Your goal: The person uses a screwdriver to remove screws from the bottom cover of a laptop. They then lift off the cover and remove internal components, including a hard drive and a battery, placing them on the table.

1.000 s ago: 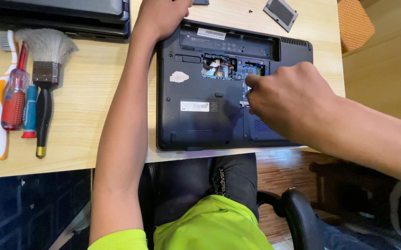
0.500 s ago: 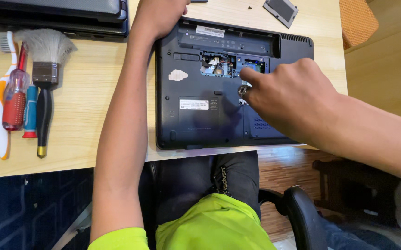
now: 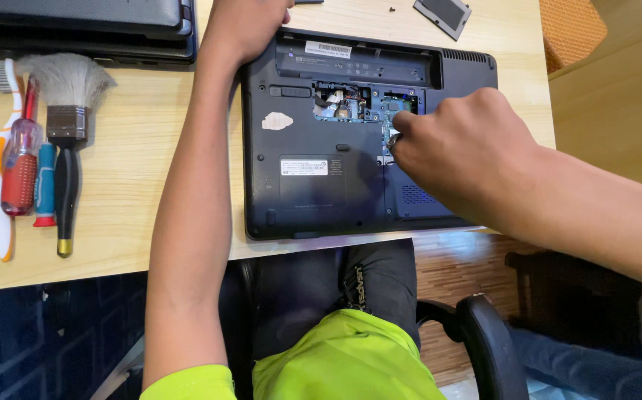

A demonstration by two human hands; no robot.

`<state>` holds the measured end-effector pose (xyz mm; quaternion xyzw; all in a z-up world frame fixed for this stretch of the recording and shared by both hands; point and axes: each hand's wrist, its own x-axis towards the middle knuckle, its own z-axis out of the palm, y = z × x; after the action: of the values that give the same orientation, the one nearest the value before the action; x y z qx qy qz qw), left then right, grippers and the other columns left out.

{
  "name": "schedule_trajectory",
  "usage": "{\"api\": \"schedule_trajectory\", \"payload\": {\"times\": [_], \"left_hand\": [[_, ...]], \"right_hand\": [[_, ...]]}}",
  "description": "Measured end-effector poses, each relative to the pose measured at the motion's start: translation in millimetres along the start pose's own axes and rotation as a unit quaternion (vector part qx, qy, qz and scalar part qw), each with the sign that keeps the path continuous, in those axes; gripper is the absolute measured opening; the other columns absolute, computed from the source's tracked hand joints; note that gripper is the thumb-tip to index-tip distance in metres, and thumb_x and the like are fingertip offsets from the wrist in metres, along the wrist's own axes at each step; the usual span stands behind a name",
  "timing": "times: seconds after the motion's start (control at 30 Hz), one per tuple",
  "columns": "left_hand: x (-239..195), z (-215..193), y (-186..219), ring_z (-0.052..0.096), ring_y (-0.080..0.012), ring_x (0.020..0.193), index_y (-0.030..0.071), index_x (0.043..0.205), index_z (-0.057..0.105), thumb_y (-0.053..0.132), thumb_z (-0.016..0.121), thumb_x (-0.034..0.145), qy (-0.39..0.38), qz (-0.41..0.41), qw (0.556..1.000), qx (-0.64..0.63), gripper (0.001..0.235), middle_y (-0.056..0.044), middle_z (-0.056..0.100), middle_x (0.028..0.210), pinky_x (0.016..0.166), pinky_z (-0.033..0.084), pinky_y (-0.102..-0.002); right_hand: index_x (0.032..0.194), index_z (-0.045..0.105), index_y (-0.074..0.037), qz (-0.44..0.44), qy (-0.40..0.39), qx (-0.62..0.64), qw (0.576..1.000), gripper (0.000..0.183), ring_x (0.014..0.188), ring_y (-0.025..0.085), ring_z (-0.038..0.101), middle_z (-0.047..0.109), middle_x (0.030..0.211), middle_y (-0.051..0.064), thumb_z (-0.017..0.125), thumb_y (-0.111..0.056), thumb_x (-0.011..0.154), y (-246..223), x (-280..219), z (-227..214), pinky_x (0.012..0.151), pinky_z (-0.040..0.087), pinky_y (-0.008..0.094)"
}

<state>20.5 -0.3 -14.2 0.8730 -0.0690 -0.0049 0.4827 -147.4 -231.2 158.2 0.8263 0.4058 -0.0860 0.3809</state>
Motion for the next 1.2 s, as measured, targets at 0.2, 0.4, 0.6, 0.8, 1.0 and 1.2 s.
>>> {"api": "schedule_trajectory", "payload": {"times": [0.2, 0.4, 0.6, 0.8, 1.0, 1.2], "left_hand": [[-16.6, -8.6, 21.6, 0.064, -0.0077, 0.073, 0.018, 0.068, 0.057, 0.025, 0.05, 0.085, 0.057, 0.054, 0.996, -0.05, 0.02, 0.005, 0.064, 0.063, 0.072, 0.044, -0.028], [-17.5, -9.6, 22.4, 0.058, -0.0071, 0.068, 0.018, 0.07, 0.056, 0.026, 0.056, 0.092, 0.05, 0.053, 0.995, -0.063, 0.023, 0.005, 0.064, 0.066, 0.069, 0.043, -0.027], [-17.7, -10.5, 23.7, 0.059, -0.0067, 0.069, 0.018, 0.069, 0.055, 0.025, 0.054, 0.092, 0.045, 0.057, 0.996, -0.059, 0.024, 0.006, 0.064, 0.066, 0.07, 0.043, -0.027], [-18.2, -9.0, 24.0, 0.061, -0.0076, 0.071, 0.018, 0.067, 0.054, 0.026, 0.051, 0.088, 0.046, 0.044, 0.996, -0.056, 0.023, 0.005, 0.063, 0.064, 0.071, 0.043, -0.028], [-18.7, -7.8, 22.6, 0.063, -0.003, 0.069, 0.019, 0.066, 0.042, 0.023, 0.05, 0.087, 0.035, 0.046, 0.996, -0.068, 0.023, 0.006, 0.053, 0.062, 0.068, 0.039, -0.026], [-16.0, -7.1, 21.7, 0.065, -0.0069, 0.073, 0.017, 0.072, 0.06, 0.027, 0.049, 0.086, 0.041, 0.051, 0.997, -0.039, 0.02, 0.004, 0.067, 0.069, 0.075, 0.045, -0.028]], "right_hand": [[0.08, 0.069, -0.032, 0.08, -0.186, 0.037, 0.979, 0.056, 0.068, 0.025, 0.07, 0.068, 0.067, -0.005, 0.026, -0.055, 0.107, 1.4, 11.5, -18.5, 0.051, 0.045, 0.03], [0.07, 0.06, -0.02, 0.001, -0.004, 0.04, 0.999, 0.022, 0.054, 0.029, 0.067, 0.053, 0.083, -0.004, 0.056, -0.001, 0.081, -0.9, 2.4, -5.7, 0.034, 0.039, 0.036], [0.076, 0.069, -0.031, 0.067, -0.128, 0.042, 0.989, 0.051, 0.071, 0.028, 0.07, 0.068, 0.071, -0.004, 0.034, -0.053, 0.105, -0.1, 10.8, -7.3, 0.051, 0.047, 0.034], [0.075, 0.06, -0.019, 0.006, -0.027, 0.044, 0.999, 0.017, 0.061, 0.031, 0.07, 0.061, 0.075, -0.007, 0.056, -0.003, 0.082, 3.6, 3.8, -7.9, 0.039, 0.044, 0.038], [0.07, 0.068, -0.025, 0.06, -0.072, 0.054, 0.994, 0.051, 0.071, 0.031, 0.07, 0.067, 0.069, -0.002, 0.043, -0.057, 0.101, 0.2, 3.5, -2.3, 0.047, 0.044, 0.036], [0.068, 0.053, -0.02, 0.094, 0.019, 0.097, 0.991, 0.034, 0.06, 0.035, 0.067, 0.059, 0.054, 0.001, 0.048, -0.038, 0.097, 2.5, -16.0, 16.0, 0.043, 0.04, 0.039]]}}
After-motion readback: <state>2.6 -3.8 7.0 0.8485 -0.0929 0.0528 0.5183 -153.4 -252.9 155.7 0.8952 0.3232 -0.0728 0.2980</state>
